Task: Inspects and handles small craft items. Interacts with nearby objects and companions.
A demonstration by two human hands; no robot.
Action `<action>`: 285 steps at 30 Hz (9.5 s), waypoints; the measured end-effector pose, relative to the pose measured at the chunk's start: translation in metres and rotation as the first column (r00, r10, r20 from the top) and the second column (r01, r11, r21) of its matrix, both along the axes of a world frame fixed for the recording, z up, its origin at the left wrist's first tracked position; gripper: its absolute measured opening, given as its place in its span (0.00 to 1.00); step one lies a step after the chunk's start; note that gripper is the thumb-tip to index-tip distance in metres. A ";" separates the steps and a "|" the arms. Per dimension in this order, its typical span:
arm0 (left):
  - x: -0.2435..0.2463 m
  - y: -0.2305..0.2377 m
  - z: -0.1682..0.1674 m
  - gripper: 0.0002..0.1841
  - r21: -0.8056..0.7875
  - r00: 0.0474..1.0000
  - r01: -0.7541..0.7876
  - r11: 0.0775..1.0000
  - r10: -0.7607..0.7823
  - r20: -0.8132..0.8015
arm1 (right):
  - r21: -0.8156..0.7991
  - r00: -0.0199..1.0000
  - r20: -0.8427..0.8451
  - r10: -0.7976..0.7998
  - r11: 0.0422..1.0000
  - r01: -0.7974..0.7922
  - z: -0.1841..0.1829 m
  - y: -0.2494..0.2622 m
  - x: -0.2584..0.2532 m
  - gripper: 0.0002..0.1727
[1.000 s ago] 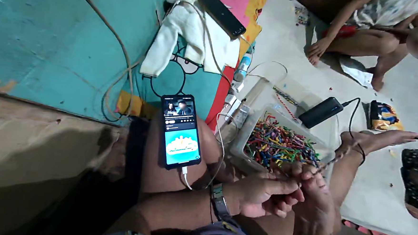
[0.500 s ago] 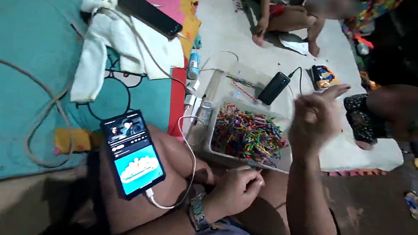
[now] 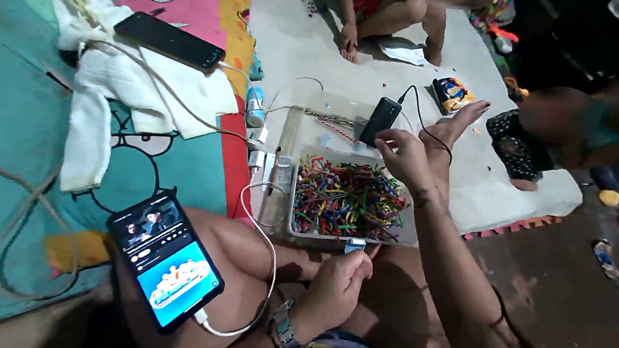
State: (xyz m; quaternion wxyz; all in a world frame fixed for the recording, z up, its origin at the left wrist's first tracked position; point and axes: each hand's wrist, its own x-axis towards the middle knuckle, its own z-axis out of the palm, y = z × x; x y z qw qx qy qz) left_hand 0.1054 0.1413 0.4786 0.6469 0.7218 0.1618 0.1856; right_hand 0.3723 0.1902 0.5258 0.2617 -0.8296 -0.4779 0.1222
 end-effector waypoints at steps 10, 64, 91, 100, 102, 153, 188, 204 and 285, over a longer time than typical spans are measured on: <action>0.003 0.005 -0.013 0.13 -0.077 0.997 0.000 0.997 -0.005 -0.071 | -0.782 0.975 -0.026 0.220 0.604 -0.157 -0.042 0.116 0.030 0.18; 0.003 -0.003 -0.008 0.12 -0.033 0.998 0.022 0.999 -0.020 0.052 | 0.122 0.923 0.301 0.240 0.950 -0.287 -0.044 -0.046 -0.063 0.07; 0.080 0.061 0.023 0.12 0.468 0.907 -0.142 0.872 0.304 -0.292 | 0.417 0.616 -0.785 -0.069 0.676 0.607 -0.065 -0.135 -0.057 0.05; 0.134 0.066 0.002 0.11 0.620 0.774 0.285 0.731 0.206 -0.599 | 0.480 0.558 -0.826 0.082 0.621 0.620 -0.074 -0.138 -0.049 0.05; 0.126 0.068 0.006 0.09 0.682 0.832 0.202 0.703 0.244 -0.498 | 0.502 0.559 -0.821 0.118 0.616 0.607 -0.077 -0.139 -0.048 0.06; 0.020 0.033 0.042 0.01 -0.620 0.993 -0.103 0.778 0.120 -0.014 | 0.650 0.798 -0.488 0.353 0.757 0.063 -0.024 -0.101 -0.115 0.13; -0.008 0.024 0.057 0.14 -0.930 0.966 0.242 0.277 0.025 0.259 | 0.676 0.198 -0.686 0.700 0.714 -0.179 -0.017 -0.089 -0.114 0.15; -0.005 0.016 0.041 0.05 -0.406 0.967 -0.056 0.912 0.150 0.205 | 0.643 0.382 -0.710 0.592 0.766 0.009 -0.014 -0.102 -0.124 0.06; 0.015 0.005 0.036 0.10 -0.488 0.983 -0.177 0.855 0.127 -0.133 | 0.599 0.381 -0.731 0.567 0.800 -0.041 -0.034 -0.129 -0.095 0.08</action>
